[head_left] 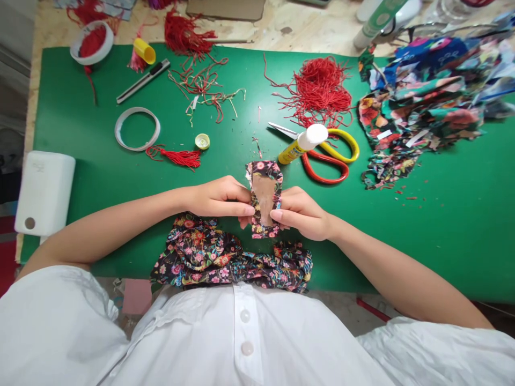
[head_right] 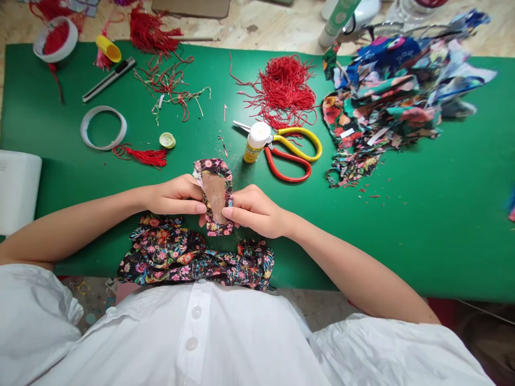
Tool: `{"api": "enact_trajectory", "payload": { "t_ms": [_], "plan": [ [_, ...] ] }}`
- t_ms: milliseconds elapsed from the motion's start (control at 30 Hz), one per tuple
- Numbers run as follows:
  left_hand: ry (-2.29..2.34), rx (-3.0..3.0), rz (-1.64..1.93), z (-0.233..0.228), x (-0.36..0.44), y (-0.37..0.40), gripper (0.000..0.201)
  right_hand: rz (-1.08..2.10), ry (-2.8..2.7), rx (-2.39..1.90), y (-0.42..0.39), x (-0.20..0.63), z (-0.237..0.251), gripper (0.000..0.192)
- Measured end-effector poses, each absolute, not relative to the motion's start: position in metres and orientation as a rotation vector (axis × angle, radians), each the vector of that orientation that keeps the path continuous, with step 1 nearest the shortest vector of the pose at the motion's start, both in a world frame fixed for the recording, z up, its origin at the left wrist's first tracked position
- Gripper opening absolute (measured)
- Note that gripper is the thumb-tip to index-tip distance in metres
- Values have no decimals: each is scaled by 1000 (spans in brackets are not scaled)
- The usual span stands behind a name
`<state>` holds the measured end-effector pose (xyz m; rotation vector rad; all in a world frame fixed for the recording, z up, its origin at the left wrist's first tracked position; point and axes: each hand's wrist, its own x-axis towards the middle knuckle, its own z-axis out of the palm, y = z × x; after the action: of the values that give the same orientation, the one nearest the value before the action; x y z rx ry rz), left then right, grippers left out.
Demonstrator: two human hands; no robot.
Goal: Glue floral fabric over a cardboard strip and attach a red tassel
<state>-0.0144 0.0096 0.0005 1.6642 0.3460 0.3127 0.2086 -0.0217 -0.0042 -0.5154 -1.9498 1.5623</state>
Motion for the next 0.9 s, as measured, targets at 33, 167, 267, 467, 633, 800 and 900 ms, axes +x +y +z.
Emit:
{"api": "enact_trajectory", "payload": {
  "t_ms": [33,167,267,467,633,800,900],
  "plan": [
    [347,1675,304,0,-14,9,42,1554,-1972,-505,-21,208,-4,48],
    [381,1753,292,-3,-13,6,41,1468,-2111,-479,-20,207,-5,47],
    [393,1812,325,-5,-13,4,40,1387,-2223,-449,-20,206,-6,46],
    [455,1818,382,-2,-13,2,47,1414,-2180,-501,-21,205,-5,46],
    [552,1624,444,-1,-12,0,52,1525,-2018,-627,-22,207,-9,49],
    [458,1747,385,0,-10,1,47,1495,-2000,-606,-22,206,-9,51],
    [398,1887,389,1,-9,-1,35,1462,-2028,-587,-22,205,-7,49]
  ]
}}
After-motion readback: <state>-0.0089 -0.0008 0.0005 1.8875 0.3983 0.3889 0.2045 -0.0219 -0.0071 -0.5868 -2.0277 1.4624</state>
